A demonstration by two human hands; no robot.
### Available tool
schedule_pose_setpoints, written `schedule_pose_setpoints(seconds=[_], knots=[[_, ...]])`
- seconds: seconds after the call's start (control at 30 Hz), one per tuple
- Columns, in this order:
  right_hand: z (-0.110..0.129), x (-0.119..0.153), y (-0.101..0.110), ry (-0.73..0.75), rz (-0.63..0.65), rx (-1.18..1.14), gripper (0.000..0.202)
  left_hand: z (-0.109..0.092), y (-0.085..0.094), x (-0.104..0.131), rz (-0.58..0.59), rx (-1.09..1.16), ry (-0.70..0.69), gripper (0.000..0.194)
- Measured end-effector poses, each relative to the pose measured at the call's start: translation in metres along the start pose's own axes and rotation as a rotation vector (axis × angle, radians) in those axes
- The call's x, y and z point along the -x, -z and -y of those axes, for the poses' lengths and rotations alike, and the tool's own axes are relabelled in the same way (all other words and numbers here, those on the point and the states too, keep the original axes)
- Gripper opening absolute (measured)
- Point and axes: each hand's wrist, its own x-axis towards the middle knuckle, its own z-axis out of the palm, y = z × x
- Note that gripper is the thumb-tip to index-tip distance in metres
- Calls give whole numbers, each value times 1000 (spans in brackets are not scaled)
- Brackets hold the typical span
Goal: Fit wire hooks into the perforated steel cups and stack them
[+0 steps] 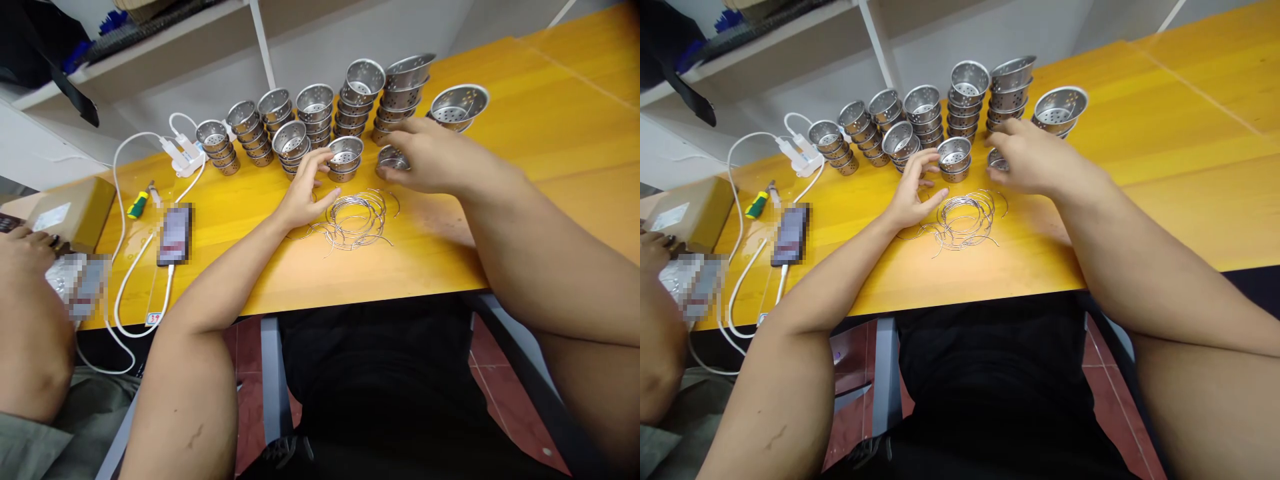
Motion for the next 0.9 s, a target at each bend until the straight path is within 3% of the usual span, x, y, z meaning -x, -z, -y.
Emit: schedule_pose_setpoints(seconds=[0.07,0.17,0.27,0.47,0.6,0.77,0.9], knots=[[12,-2,-5,82,-90,-80,66,0,0,0,-21,-5,15,102],[21,-9,-20,107,-118,-175,56,3,-2,0,-34,4,35,107],[19,-18,-37,68,-78,-211,48,9,-4,1,1,35,46,111],[9,-26,-54,9,-90,-274,52,12,-4,3,45,109,81,105],[13,-25,-50,6,-162,-301,61,13,-6,4,46,148,90,103],[28,-20,-31,61,-181,-242,83,11,-10,0,10,116,86,115],[39,-17,-27,201,-74,-339,69,7,-5,-4,-27,17,28,122]])
